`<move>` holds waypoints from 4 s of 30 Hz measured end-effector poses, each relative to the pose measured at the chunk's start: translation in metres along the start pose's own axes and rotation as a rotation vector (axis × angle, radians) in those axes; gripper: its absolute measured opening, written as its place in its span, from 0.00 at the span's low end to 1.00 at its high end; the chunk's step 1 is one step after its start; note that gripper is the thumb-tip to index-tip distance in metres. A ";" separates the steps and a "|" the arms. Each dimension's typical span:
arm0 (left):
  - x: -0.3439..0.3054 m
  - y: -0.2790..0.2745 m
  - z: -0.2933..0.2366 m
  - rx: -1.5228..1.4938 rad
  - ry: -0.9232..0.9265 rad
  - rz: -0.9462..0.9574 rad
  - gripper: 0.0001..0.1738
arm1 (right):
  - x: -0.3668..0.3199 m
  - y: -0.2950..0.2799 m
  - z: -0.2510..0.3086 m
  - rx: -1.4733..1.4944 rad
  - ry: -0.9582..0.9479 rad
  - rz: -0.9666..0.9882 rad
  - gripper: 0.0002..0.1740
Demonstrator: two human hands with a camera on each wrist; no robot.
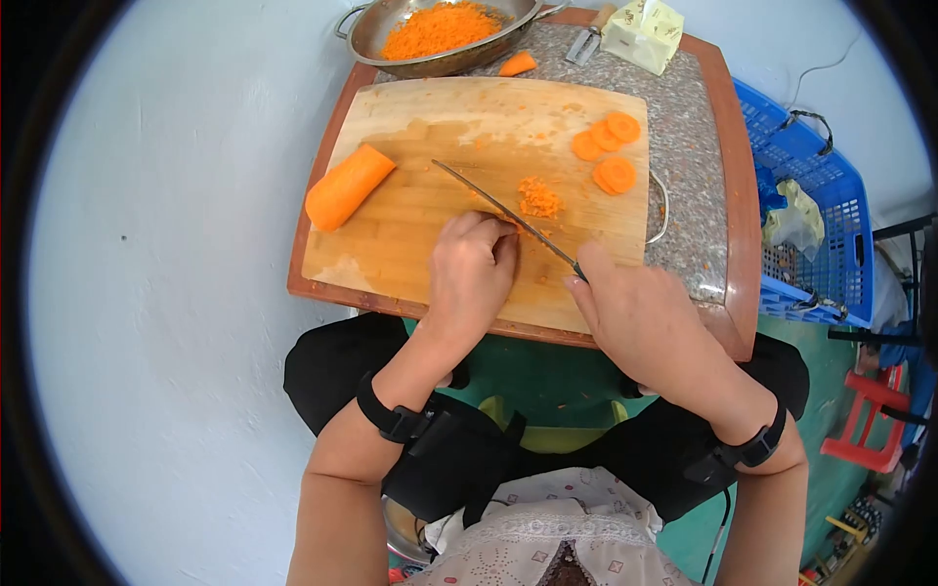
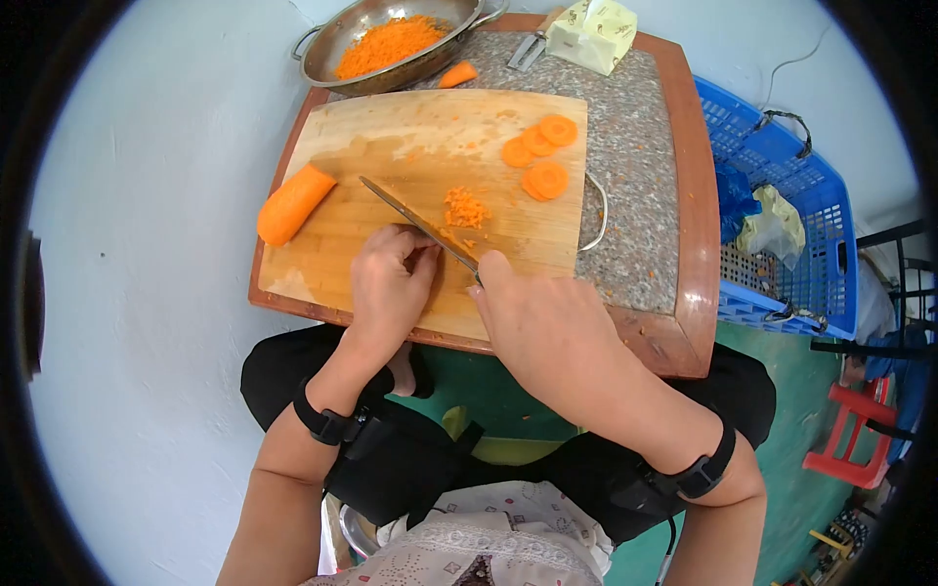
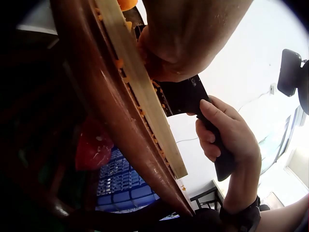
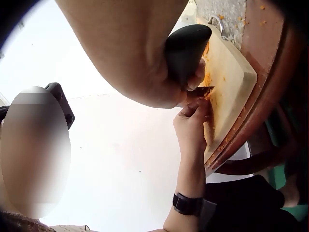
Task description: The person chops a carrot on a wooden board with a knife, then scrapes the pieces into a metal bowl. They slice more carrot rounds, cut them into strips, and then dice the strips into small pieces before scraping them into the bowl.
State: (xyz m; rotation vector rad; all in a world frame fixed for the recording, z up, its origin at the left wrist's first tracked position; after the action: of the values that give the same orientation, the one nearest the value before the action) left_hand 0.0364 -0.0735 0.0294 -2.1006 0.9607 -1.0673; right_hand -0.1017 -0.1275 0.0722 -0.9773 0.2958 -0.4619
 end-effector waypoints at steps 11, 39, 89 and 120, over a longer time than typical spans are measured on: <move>0.000 -0.004 -0.005 0.033 0.084 -0.055 0.04 | 0.030 0.011 -0.016 0.071 -0.035 -0.108 0.11; -0.001 -0.003 0.001 -0.009 0.054 -0.043 0.03 | 0.022 0.007 -0.015 0.135 -0.035 -0.113 0.14; -0.004 -0.006 -0.001 0.035 0.091 -0.035 0.03 | 0.014 0.016 0.001 0.064 -0.041 0.007 0.11; -0.006 -0.007 -0.003 0.086 0.099 0.032 0.07 | 0.011 0.014 0.010 0.012 -0.098 -0.037 0.11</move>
State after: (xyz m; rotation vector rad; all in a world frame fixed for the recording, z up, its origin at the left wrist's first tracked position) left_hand 0.0341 -0.0650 0.0338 -1.9727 0.9739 -1.1848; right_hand -0.0845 -0.1188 0.0656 -0.9918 0.1864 -0.4475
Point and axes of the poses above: each hand's wrist, its own x-axis towards the middle knuckle, its own y-axis out of the palm, z = x × y, the point moved 7 cm from there along x, towards the middle knuckle, and after that the axes turned 6 degrees about x, right-handed, at the moved point
